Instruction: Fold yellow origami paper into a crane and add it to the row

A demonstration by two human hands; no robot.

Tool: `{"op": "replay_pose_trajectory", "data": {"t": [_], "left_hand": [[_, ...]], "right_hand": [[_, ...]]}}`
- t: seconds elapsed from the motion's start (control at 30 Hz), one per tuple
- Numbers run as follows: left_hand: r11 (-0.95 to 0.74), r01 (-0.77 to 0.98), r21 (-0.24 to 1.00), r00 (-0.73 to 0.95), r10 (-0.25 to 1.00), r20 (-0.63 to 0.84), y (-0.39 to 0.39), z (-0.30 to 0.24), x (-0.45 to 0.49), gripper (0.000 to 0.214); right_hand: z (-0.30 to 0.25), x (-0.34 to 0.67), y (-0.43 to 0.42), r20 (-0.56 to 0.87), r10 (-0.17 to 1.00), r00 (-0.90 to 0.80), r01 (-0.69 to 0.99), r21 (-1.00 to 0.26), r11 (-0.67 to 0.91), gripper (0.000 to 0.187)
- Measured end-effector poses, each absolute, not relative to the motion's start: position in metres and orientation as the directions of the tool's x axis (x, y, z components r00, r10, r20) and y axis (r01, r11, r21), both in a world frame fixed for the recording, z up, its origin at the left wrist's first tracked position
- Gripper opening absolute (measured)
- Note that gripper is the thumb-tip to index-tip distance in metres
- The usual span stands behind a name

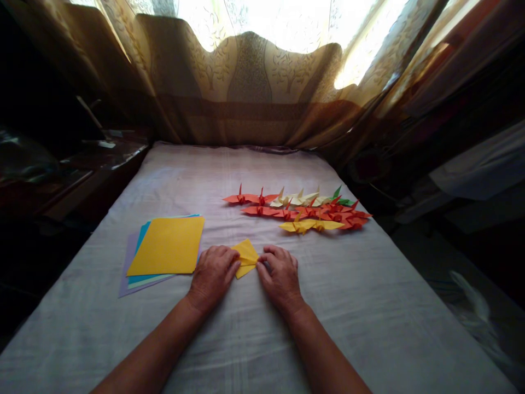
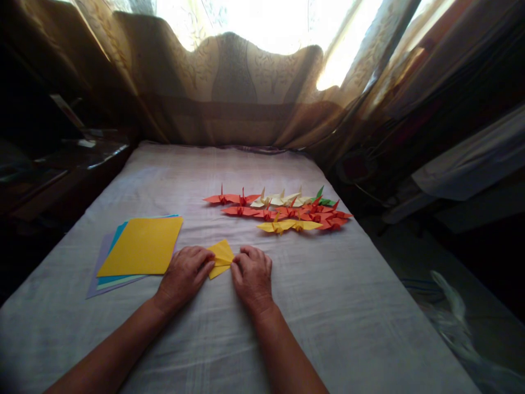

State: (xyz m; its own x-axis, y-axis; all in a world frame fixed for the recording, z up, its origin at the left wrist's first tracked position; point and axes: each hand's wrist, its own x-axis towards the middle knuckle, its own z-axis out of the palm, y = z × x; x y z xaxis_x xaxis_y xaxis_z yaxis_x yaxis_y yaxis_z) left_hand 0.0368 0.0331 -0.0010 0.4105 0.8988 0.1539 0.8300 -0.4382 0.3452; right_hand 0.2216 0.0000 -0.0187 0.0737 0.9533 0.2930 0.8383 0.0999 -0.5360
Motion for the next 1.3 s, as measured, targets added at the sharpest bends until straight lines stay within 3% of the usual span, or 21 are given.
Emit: {"op": "replay_pose_trajectory", "data": {"t": [0.63, 0.8, 1.03, 1.3], "left_hand": [[-0.39, 0.851, 0.352, 0.375, 0.92, 0.113, 0.037, 0.002, 0.042, 0.009], [-0.393, 0.841, 0.372, 0.377, 0.919, 0.119, 0.037, 0.003, 0.04, 0.009], [-0.396, 0.838, 0.376, 0.378, 0.917, 0.124, 0.037, 0.001, 0.04, 0.012], [-0.424, 0.783, 0.455, 0.435, 0.896, 0.086, 0.043, 0.002, 0.03, 0.012]], "right_hand": [[-0.013, 0.209, 0.003, 0.266, 0.956, 0.126, 0.894, -0.447, 0.006, 0.005], [-0.01, 0.2, 0.005, 0.248, 0.956, 0.159, 0.928, -0.368, -0.059, 0.024], [-0.014, 0.21, 0.006, 0.235, 0.962, 0.14, 0.9, -0.434, -0.026, 0.005], [-0.016, 0.213, 0.006, 0.226, 0.967, 0.119, 0.887, -0.462, -0.001, 0.008]]}}
